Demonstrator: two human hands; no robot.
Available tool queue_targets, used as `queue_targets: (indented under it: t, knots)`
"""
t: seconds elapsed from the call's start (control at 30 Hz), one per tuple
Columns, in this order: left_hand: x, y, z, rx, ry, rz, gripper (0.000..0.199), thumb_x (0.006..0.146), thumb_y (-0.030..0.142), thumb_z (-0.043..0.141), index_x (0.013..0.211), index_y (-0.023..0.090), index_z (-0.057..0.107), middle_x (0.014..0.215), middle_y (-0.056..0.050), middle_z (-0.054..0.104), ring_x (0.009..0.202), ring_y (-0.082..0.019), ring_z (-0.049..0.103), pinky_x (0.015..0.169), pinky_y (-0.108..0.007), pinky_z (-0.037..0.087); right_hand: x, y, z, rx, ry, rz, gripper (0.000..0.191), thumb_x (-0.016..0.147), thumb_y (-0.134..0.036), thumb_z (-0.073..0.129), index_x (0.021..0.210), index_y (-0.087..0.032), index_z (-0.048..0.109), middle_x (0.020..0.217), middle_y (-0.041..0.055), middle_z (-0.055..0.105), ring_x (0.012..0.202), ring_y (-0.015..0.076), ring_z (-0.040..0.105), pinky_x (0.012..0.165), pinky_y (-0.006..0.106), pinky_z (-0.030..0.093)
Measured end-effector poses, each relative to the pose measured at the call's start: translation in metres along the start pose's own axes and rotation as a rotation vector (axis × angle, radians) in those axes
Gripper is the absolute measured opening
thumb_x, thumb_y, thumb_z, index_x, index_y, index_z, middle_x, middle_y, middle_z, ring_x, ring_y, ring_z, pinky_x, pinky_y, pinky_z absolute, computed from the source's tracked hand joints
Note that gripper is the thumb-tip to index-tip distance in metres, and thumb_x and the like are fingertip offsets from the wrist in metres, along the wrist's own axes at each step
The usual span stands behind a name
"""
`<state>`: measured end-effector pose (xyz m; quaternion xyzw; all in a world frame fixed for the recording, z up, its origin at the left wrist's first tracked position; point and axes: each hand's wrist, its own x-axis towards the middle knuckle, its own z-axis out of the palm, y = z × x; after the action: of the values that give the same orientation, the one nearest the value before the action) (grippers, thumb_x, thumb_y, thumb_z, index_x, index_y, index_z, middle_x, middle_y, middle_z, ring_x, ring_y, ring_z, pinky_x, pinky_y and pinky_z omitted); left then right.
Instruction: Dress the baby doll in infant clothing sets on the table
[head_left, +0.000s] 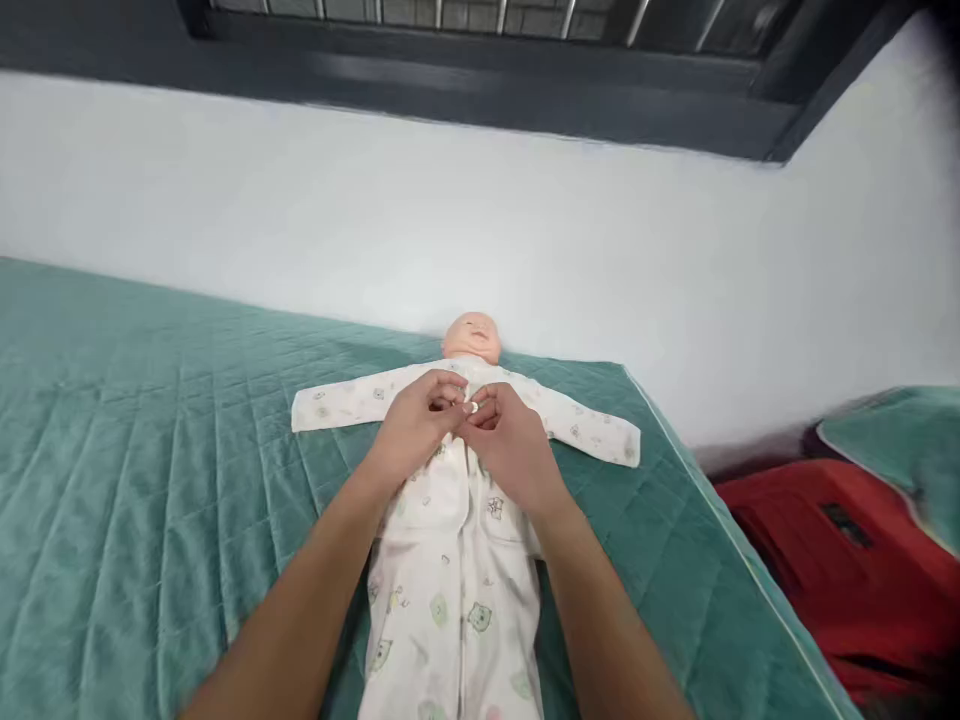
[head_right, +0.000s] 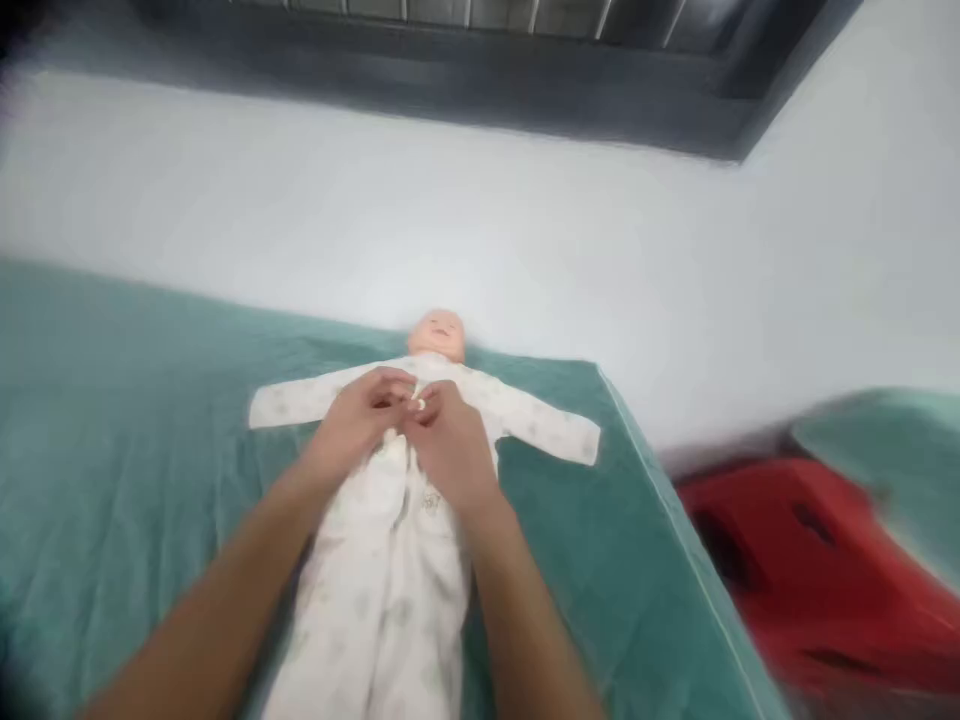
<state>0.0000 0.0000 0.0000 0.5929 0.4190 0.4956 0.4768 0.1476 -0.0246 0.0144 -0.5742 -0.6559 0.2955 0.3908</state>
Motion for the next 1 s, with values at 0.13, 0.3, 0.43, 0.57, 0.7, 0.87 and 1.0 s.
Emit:
queue_targets:
  t: [0.13, 0.3, 0.43, 0.57, 0.7, 0.87, 1.0]
  knots:
    - [-0.003, 0.004, 0.000, 0.090, 0.011, 0.000, 0.019, 0.081, 0.027, 0.063, 0.099, 0.020, 0.065, 0.080, 0.001, 0.064, 0.068, -0.012, 0.057, 0.060, -0.022, 0.042, -0.001, -0.004, -0.001, -0.006, -0.009, 0.038, 0.023, 0.081, -0.034, 0.066, 0.100, -0.026, 0.056, 0.076, -0.0046, 0.070, 0.070, 0.0164, 0.065, 0.062, 0.028, 0.041]
    - [-0.007, 0.009, 0.005, 0.192, 0.039, 0.009, 0.018, 0.084, 0.025, 0.057, 0.099, 0.020, 0.065, 0.080, 0.001, 0.061, 0.070, -0.012, 0.055, 0.063, -0.023, 0.042, -0.002, -0.008, -0.007, -0.070, -0.003, 0.104, 0.026, 0.081, -0.034, 0.065, 0.105, -0.028, 0.056, 0.082, -0.0031, 0.072, 0.079, 0.0187, 0.065, 0.064, 0.029, 0.040]
    - [-0.009, 0.014, 0.005, 0.203, 0.050, -0.002, 0.022, 0.084, 0.024, 0.058, 0.104, 0.020, 0.065, 0.082, 0.001, 0.058, 0.070, -0.012, 0.054, 0.062, -0.023, 0.042, -0.007, -0.013, -0.012, -0.132, -0.035, 0.099, 0.026, 0.084, -0.034, 0.061, 0.108, -0.029, 0.054, 0.086, -0.0030, 0.070, 0.081, 0.0187, 0.063, 0.066, 0.030, 0.039]
    - [-0.010, 0.014, -0.002, 0.148, 0.023, 0.009, 0.020, 0.085, 0.031, 0.061, 0.102, 0.020, 0.066, 0.081, 0.001, 0.058, 0.072, -0.012, 0.054, 0.065, -0.023, 0.042, -0.014, -0.023, -0.018, -0.250, -0.056, 0.079, 0.019, 0.086, -0.034, 0.057, 0.102, -0.026, 0.052, 0.093, -0.0004, 0.066, 0.080, 0.0181, 0.059, 0.065, 0.030, 0.038]
    - [-0.012, 0.015, -0.014, 0.143, -0.072, -0.016, 0.021, 0.086, 0.039, 0.063, 0.088, 0.019, 0.067, 0.075, 0.002, 0.057, 0.070, -0.012, 0.051, 0.064, -0.023, 0.039, -0.024, -0.034, -0.025, -0.455, -0.103, 0.105, 0.014, 0.087, -0.031, 0.052, 0.078, -0.023, 0.044, 0.080, 0.0001, 0.059, 0.067, 0.0160, 0.050, 0.058, 0.029, 0.032]
    - [-0.015, 0.024, -0.026, 0.267, -0.294, -0.070, 0.025, 0.085, 0.043, 0.065, 0.084, 0.019, 0.068, 0.070, 0.002, 0.054, 0.064, -0.011, 0.045, 0.058, -0.023, 0.035, -0.032, -0.037, -0.031, -0.550, -0.176, 0.104, 0.027, 0.089, -0.027, 0.046, 0.064, -0.022, 0.037, 0.065, -0.0010, 0.053, 0.058, 0.0138, 0.042, 0.054, 0.029, 0.026]
    - [-0.017, 0.028, -0.029, 0.343, -0.412, -0.041, 0.018, 0.082, 0.039, 0.069, 0.085, 0.021, 0.069, 0.075, 0.003, 0.053, 0.067, -0.011, 0.045, 0.058, -0.022, 0.035, -0.033, -0.035, -0.034, -0.541, -0.203, 0.055, 0.032, 0.088, -0.025, 0.046, 0.060, -0.021, 0.031, 0.058, -0.0028, 0.044, 0.053, 0.0121, 0.033, 0.051, 0.029, 0.022]
